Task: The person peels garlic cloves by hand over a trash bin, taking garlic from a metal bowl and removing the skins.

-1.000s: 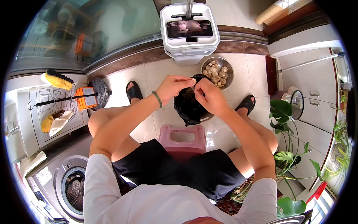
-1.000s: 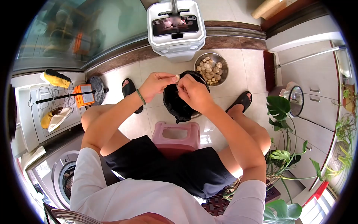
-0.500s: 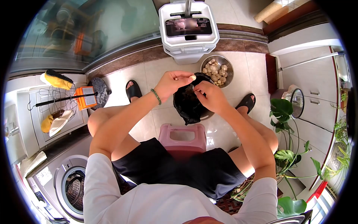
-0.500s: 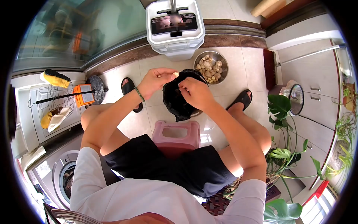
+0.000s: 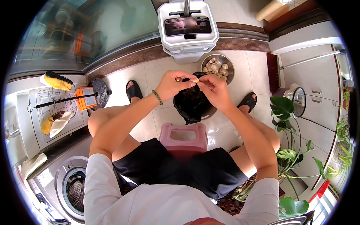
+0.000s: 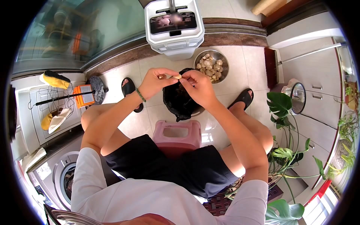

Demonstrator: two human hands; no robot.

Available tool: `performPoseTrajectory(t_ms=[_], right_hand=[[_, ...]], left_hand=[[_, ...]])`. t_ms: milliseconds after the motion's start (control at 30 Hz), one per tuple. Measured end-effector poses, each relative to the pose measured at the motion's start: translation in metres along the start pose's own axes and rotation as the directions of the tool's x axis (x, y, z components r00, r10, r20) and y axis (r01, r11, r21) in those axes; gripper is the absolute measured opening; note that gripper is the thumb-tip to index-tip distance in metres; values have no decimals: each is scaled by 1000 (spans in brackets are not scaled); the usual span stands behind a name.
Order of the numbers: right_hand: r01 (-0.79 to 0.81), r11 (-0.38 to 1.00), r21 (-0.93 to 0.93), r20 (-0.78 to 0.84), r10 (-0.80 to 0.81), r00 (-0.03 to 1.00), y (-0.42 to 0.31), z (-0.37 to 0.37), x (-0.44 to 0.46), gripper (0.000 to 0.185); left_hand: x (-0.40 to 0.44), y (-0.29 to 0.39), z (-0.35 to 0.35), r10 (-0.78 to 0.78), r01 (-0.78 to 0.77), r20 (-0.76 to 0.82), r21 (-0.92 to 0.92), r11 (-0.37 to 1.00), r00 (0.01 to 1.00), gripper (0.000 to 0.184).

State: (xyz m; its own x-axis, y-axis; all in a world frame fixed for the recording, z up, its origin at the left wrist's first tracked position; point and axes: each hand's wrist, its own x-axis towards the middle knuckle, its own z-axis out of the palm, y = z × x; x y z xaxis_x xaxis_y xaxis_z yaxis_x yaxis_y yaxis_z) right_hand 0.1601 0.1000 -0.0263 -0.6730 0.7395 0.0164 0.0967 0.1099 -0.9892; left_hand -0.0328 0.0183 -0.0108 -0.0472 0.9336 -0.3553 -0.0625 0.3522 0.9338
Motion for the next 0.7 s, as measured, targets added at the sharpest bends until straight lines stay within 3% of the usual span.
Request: performPoseTrajectory(t_ms=[167,367,467,600,667,700], right_hand=[[-39,999,-21,-16,39,999,1,-2,-1,8],[-69,996,-65,-29,67,997,-10,-2,-2,6],[-81,995,-56,-16,80,997,-8,-1,-2,5],[-151,979,137,10,151,988,2,0,0,6],[-175,956,236,18,176,984,3,0,2,7],[-233,937,261,22,236,972,0,-1,2,7]], left_hand=[[0,0,7,250,-245,-59,73,967,967,18],[-5,2,10,272,-240,-68,303,922,960,19],[-7,6,11,248,-218,-63,303,928,967,19],[-3,2,8,234,-208,-50,307,929,971,18],[1,-5,8,262,-253,-56,126,959,964,18],[3,-10,8,260,-252,-54,125,960,964,18]])
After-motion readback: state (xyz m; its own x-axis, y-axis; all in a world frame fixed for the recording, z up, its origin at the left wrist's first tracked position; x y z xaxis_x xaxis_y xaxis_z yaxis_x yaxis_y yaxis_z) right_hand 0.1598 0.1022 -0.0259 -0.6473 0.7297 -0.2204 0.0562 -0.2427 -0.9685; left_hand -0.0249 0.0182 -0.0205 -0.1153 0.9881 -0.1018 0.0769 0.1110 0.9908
